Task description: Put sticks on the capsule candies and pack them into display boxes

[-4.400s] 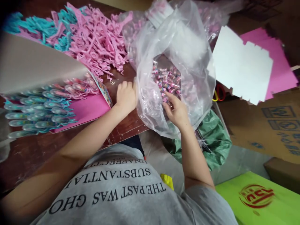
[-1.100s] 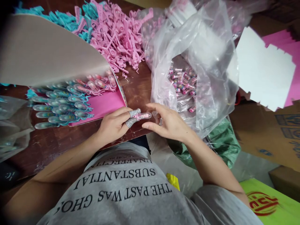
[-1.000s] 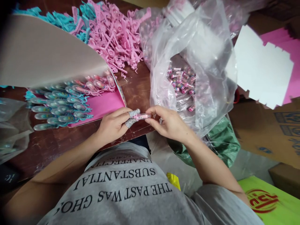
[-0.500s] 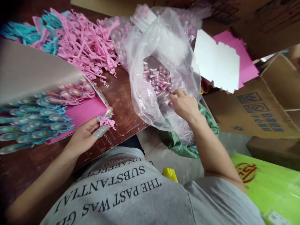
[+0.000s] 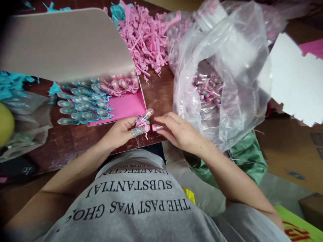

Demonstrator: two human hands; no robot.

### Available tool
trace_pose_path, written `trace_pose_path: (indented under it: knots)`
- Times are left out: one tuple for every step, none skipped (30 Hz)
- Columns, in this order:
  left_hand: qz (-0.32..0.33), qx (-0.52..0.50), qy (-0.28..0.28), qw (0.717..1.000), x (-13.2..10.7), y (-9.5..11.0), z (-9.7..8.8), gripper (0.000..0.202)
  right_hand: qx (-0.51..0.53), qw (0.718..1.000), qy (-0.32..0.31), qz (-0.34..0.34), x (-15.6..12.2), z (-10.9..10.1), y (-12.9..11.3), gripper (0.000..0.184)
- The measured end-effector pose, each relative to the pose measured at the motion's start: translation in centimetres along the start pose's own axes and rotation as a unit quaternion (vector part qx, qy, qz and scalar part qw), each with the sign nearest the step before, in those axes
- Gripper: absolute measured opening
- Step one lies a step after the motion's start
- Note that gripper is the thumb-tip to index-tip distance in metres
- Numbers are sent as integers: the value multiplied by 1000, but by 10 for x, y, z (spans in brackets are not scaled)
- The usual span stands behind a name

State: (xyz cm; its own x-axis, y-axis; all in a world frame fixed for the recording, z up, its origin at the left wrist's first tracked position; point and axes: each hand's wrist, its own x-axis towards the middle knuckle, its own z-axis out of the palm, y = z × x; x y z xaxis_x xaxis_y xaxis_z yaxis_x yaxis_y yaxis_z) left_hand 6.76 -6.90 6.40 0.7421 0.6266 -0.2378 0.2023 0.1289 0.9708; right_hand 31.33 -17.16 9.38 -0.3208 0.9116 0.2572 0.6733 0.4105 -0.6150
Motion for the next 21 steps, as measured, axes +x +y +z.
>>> trace_pose_path:
  knots:
    - [5,3,-2,1000,-2,0,0,32,4,1000,4,-16,6,6,-2,30]
    - [9,6,0,1000,-4,0,-1,30,-4,999,11,-30,10,10,-3,26]
    - [12,10,4,1000,-7,0,-1,29,-22,999,16,-44,12,13,-4,23]
    - [14,12,9,1000,-9,0,-1,28,-48,997,20,-54,13,15,-6,22]
    - [17,12,13,1000,-12,0,-1,27,-77,995,23,-64,13,15,-8,22]
    - [21,12,18,1000,-15,1,-2,26,-104,992,26,-71,13,16,-11,22]
    - [28,17,23,999,-17,2,-2,25,-129,988,28,-75,13,16,-14,23]
    - [39,31,34,998,-20,3,-2,24,-147,986,26,-75,14,16,-18,25]
    - [53,60,49,996,-22,5,-3,22,-159,984,21,-75,14,17,-21,27]
    - [71,102,65,990,-25,6,-5,18,-164,984,16,-74,16,18,-23,28]
    - [91,154,79,981,-27,6,-7,15,-159,985,10,-72,17,19,-24,29]
    - [113,212,87,967,-30,7,-9,13,-144,987,3,-70,19,21,-25,27]
    - [137,268,89,949,-32,6,-12,14,-116,991,-5,-64,21,23,-25,24]
    - [161,319,86,930,-34,5,-16,16,-78,995,-13,-54,23,24,-24,20]
    - [183,360,78,912,-36,4,-19,17,-30,999,-23,-38,25,26,-23,19]
    - [202,390,70,896,-38,2,-23,17,22,999,-35,-14,27,27,-21,20]
    - [218,408,65,884,-39,1,-26,17,76,996,-46,13,29,28,-20,23]
    - [230,415,65,878,-41,-1,-28,17,125,990,-55,42,31,29,-19,24]
    - [237,412,69,877,-42,-2,-30,17,167,982,-61,69,33,29,-19,24]
    - [240,401,79,881,-43,-3,-31,17,199,974,-64,89,36,30,-19,24]
    - [238,385,93,887,-44,-4,-32,15,223,967,-67,99,39,31,-19,30]
